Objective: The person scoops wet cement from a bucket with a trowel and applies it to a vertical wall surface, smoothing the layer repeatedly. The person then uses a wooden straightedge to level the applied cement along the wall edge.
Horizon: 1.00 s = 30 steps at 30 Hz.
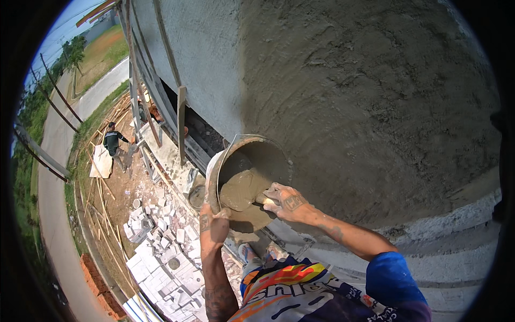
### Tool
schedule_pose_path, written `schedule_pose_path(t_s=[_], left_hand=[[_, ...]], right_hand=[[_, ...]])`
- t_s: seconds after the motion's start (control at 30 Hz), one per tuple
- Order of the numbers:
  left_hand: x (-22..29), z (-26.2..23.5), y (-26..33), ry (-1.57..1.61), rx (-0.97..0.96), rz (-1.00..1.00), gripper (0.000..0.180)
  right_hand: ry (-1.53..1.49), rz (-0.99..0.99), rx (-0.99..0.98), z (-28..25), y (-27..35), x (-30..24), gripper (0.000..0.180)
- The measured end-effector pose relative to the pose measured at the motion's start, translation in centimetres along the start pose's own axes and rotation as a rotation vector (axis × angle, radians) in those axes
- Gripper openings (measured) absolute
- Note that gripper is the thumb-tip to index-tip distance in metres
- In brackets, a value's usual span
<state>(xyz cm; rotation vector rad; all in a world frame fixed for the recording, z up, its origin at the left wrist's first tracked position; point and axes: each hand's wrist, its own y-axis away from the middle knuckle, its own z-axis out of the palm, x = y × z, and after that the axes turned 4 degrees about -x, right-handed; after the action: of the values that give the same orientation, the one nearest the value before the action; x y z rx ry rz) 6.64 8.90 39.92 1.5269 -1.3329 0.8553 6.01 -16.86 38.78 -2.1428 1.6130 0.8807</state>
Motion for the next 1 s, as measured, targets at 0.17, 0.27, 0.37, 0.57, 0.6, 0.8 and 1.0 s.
schedule_pose_path(t_s=[0.17, 0.27, 0.37, 0.57, 0.6, 0.8, 1.0], left_hand=[[-0.6, -1.4, 1.5, 0.189, 0.018, -0.204, 0.05], [-1.6, -2.5, 2.1, 0.095, 0.113, -0.343, 0.057], [-3.9, -2.6, 2.4, 0.251, 0.128, -0.314, 0.055], [-9.3, -3.1, 1.9, -0.021, 0.103, -0.143, 0.05], [-9.5, -3.1, 1.6, 0.026, 0.086, -0.162, 0.049], [-6.1, -0.9, 0.9, 0.497, 0.034, -0.114, 0.051], [-1.3, 0.2, -0.2, 0.058, 0.035, 0.051, 0.041]], right_hand=[[0.13, -0.14, 0.082, -5.7, 0.8, -4.3, 0.048], [0.07, -0.139, 0.002, -11.8, 1.1, -7.6, 0.049], [-0.08, -0.09, -0.072, -18.4, 1.4, -10.0, 0.052], [-0.341, 0.255, 0.303, -28.6, 5.3, -13.0, 0.049], [-0.261, 0.245, 0.48, -29.7, 6.5, -13.7, 0.048], [0.005, 0.087, 0.786, -29.0, 12.4, -16.5, 0.049], [0.403, 0.035, 0.379, -17.4, 9.0, -10.5, 0.038]])
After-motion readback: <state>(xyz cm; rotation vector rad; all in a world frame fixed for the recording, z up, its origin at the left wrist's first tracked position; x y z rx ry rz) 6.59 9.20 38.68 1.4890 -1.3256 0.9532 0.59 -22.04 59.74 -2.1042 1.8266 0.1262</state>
